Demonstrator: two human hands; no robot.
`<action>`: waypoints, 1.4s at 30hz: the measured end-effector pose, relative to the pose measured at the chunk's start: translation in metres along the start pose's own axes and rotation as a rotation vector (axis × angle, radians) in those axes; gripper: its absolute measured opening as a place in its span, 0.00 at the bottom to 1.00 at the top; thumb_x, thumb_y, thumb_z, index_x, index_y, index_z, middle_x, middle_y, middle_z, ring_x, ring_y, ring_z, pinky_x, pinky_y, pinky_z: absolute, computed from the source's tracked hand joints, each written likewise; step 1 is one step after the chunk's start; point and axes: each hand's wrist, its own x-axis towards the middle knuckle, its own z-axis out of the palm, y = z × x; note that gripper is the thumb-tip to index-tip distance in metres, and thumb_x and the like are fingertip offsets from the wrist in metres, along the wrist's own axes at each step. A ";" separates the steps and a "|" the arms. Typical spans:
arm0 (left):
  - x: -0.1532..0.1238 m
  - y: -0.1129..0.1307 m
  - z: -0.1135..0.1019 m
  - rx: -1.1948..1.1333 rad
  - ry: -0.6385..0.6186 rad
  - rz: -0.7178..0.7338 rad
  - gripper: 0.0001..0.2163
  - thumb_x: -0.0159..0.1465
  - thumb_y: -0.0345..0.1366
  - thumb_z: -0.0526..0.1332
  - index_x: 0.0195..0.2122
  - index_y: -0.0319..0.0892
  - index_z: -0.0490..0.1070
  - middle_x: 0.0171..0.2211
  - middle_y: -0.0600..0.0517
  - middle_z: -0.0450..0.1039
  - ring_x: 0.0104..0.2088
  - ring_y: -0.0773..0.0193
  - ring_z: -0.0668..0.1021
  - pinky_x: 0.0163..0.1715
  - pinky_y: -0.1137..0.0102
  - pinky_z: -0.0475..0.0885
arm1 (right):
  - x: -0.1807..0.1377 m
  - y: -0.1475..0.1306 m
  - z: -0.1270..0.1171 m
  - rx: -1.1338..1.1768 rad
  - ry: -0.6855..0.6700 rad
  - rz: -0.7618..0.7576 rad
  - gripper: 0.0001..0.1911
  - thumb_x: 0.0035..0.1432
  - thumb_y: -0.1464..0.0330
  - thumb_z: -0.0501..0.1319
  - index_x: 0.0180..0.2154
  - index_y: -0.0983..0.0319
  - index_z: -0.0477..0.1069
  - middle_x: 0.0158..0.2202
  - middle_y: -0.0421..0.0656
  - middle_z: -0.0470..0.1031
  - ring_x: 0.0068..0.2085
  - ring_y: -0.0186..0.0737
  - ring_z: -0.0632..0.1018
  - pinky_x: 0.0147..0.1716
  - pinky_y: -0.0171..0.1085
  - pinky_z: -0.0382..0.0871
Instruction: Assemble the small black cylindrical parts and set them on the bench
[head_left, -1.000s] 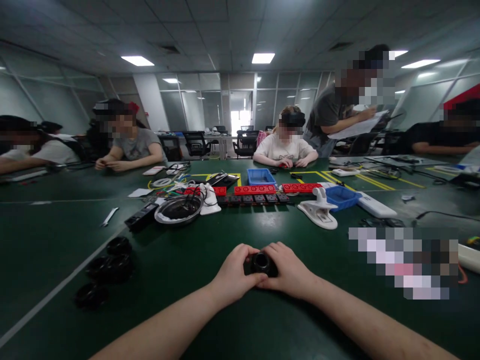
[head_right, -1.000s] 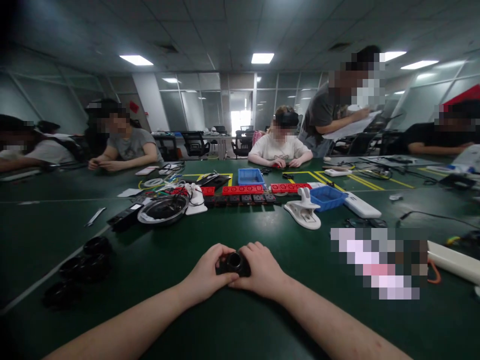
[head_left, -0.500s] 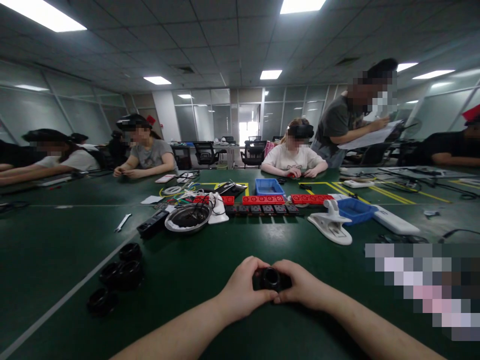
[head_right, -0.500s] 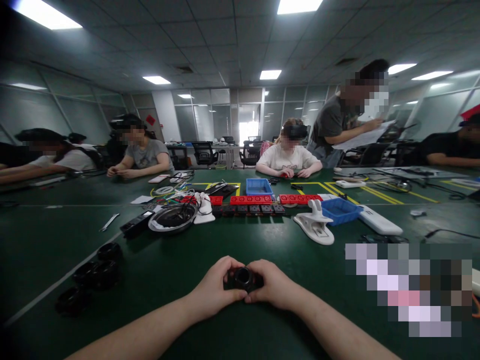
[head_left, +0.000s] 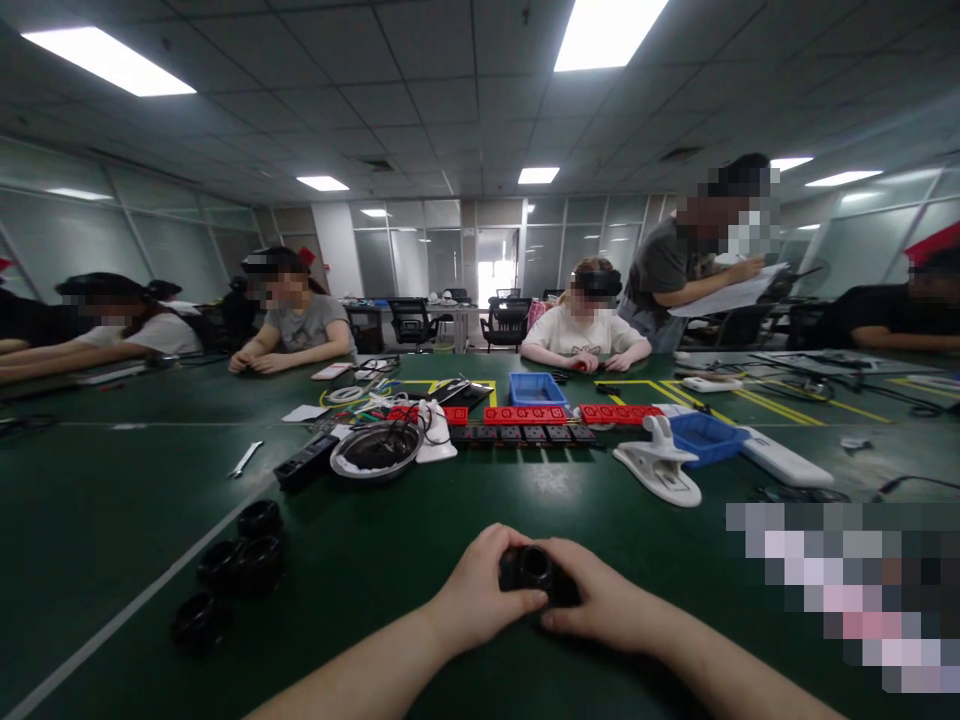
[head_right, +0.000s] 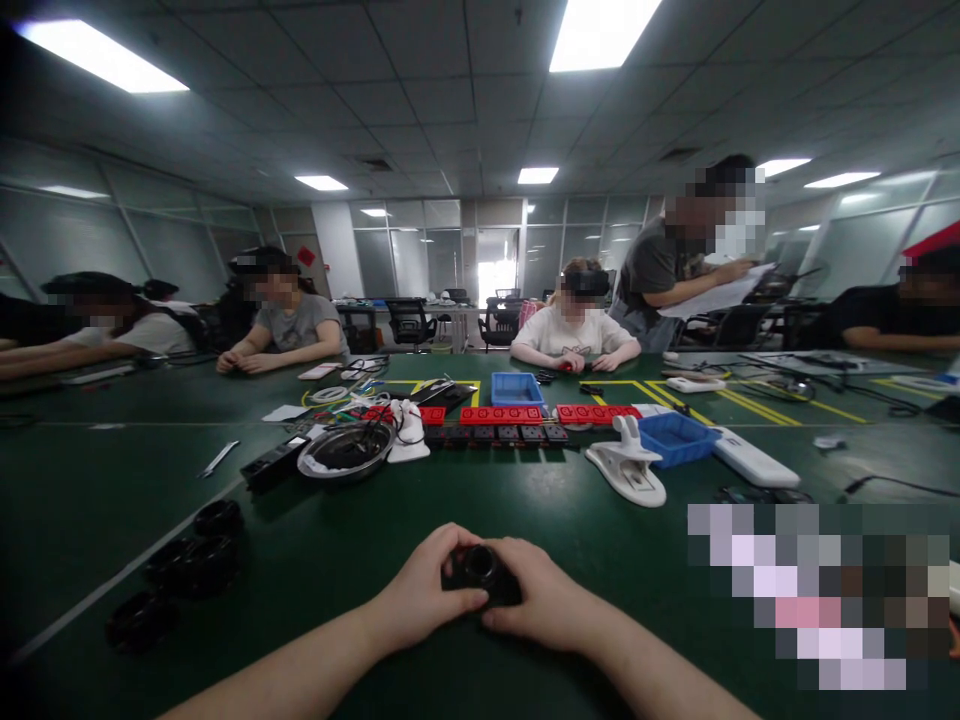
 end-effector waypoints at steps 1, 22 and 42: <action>0.000 0.000 -0.001 -0.012 -0.021 0.008 0.17 0.46 0.32 0.65 0.38 0.43 0.66 0.36 0.53 0.65 0.35 0.63 0.68 0.34 0.71 0.63 | 0.000 0.001 -0.004 0.069 -0.054 0.006 0.26 0.40 0.71 0.63 0.45 0.61 0.63 0.43 0.44 0.68 0.43 0.43 0.68 0.42 0.39 0.60; -0.003 -0.004 0.017 0.016 0.188 0.069 0.15 0.46 0.28 0.62 0.36 0.41 0.66 0.35 0.52 0.65 0.36 0.62 0.68 0.36 0.70 0.64 | 0.003 -0.003 0.031 -0.481 0.331 0.181 0.18 0.42 0.60 0.60 0.35 0.63 0.64 0.35 0.45 0.69 0.37 0.44 0.70 0.35 0.38 0.59; -0.036 0.002 0.039 0.051 0.315 0.034 0.14 0.48 0.32 0.64 0.36 0.40 0.66 0.35 0.50 0.67 0.36 0.61 0.71 0.36 0.68 0.65 | -0.021 -0.021 0.051 -0.490 0.392 0.316 0.14 0.42 0.60 0.60 0.30 0.63 0.66 0.30 0.45 0.71 0.31 0.43 0.72 0.28 0.36 0.58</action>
